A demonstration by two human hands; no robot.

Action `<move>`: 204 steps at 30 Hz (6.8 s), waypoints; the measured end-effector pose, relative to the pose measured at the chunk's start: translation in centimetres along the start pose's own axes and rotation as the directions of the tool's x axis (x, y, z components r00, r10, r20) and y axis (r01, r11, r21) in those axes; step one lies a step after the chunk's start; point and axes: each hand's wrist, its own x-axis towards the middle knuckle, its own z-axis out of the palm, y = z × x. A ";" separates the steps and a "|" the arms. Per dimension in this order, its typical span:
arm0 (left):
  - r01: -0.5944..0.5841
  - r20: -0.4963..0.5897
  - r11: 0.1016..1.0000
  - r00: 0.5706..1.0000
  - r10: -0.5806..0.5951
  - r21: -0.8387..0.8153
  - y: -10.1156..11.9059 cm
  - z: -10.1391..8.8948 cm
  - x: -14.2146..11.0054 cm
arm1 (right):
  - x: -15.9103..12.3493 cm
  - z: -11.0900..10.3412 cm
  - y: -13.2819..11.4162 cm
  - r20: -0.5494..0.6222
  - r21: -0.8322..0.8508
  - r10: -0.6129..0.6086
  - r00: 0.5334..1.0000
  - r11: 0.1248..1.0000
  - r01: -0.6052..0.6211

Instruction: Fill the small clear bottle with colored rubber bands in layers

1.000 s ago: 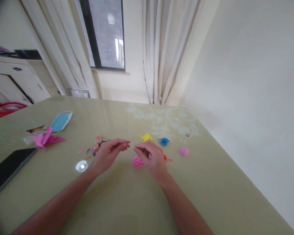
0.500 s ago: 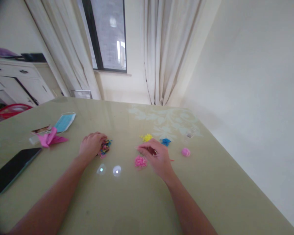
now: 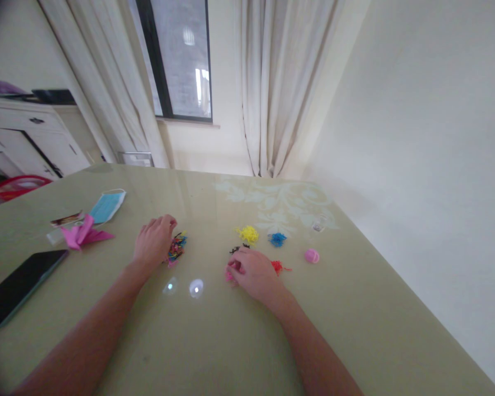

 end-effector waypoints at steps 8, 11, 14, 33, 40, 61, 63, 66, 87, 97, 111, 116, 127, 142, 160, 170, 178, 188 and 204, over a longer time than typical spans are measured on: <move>-0.109 -0.069 0.482 0.993 0.100 -0.869 6.7 -1.1 -2.6 | 0.1 -0.3 -0.1 -0.139 0.090 -0.042 0.989 0.994 0.055; -0.069 -0.017 0.294 0.984 0.176 -0.953 8.4 -1.3 -3.9 | 0.0 -0.5 -0.6 -0.267 0.185 -0.045 0.963 0.978 0.096; -0.020 0.029 0.214 0.974 0.225 -0.977 9.1 -1.2 -4.7 | -0.1 -0.6 -1.1 -0.375 0.259 -0.062 0.925 0.951 0.169; -0.076 0.020 0.318 0.958 0.287 -0.945 9.3 -1.6 -5.2 | -0.3 -0.3 -1.5 -0.438 0.357 -0.012 0.899 0.915 0.186; -0.084 0.008 0.310 0.959 0.283 -0.947 9.2 -1.9 -5.3 | -0.4 -0.5 -1.9 -0.416 0.433 0.050 0.908 0.889 0.150; 0.017 0.062 0.170 0.962 0.267 -0.985 9.0 -3.1 -5.2 | -0.9 -0.6 -2.5 -0.317 0.641 0.107 0.942 0.757 0.129; 0.044 0.078 0.128 0.959 0.273 -0.991 9.1 -3.4 -5.2 | -1.0 -0.7 -2.7 -0.295 0.693 0.109 0.949 0.709 0.134; 0.085 0.105 0.081 0.951 0.291 -0.993 9.3 -3.6 -5.3 | -1.0 -0.9 -2.8 -0.297 0.712 0.095 0.950 0.685 0.154; 0.061 0.051 0.404 0.998 -0.036 -0.913 5.9 -2.4 -1.9 | -1.2 -2.1 -3.0 -0.292 0.714 0.054 0.955 0.676 0.180; 0.208 0.111 0.977 0.971 -0.211 0.038 -3.8 -0.9 0.3 | -1.4 -7.5 2.8 -0.100 0.470 0.141 0.985 0.879 -0.078; 0.188 0.187 0.982 0.964 -0.190 0.029 -3.9 0.0 0.6 | -3.6 -10.2 9.4 0.136 0.070 0.316 0.939 0.942 -0.328; 0.157 0.199 0.987 0.967 -0.158 0.024 -3.7 0.0 0.5 | -3.7 -10.0 9.8 0.169 0.052 0.344 0.924 0.933 -0.357; 0.163 0.155 0.987 0.975 -0.162 0.004 -2.9 -0.3 0.3 | -2.2 -7.9 8.2 0.038 0.035 0.296 0.954 0.954 -0.297; -0.046 -0.072 0.570 0.997 -0.022 -0.820 4.6 -2.1 -1.5 | -1.4 -7.0 7.2 -0.152 0.009 0.283 0.947 0.958 -0.285; 0.056 0.121 0.216 0.946 0.299 -0.975 9.5 -1.7 -5.5 | -0.5 -2.2 -0.8 -0.214 0.434 0.017 0.977 0.897 0.080; -0.170 -0.081 0.327 0.960 0.268 -0.930 9.7 -3.3 -5.7 | -0.8 -1.4 -1.9 -0.149 0.761 0.157 0.976 0.648 0.012; -0.153 -0.083 0.307 0.970 0.231 -0.939 9.7 -3.7 -6.3 | -1.4 -1.8 -2.8 -0.334 0.640 0.070 0.940 0.749 0.172; -0.097 -0.044 0.243 0.975 0.217 -0.965 9.8 -3.9 -6.2 | -1.5 -2.0 -3.1 -0.412 0.523 0.033 0.911 0.827 0.207; -0.025 0.004 0.137 0.979 0.205 -0.990 10.0 -4.3 -6.1 | -1.7 -1.9 -2.8 -0.403 0.599 0.012 0.915 0.759 0.254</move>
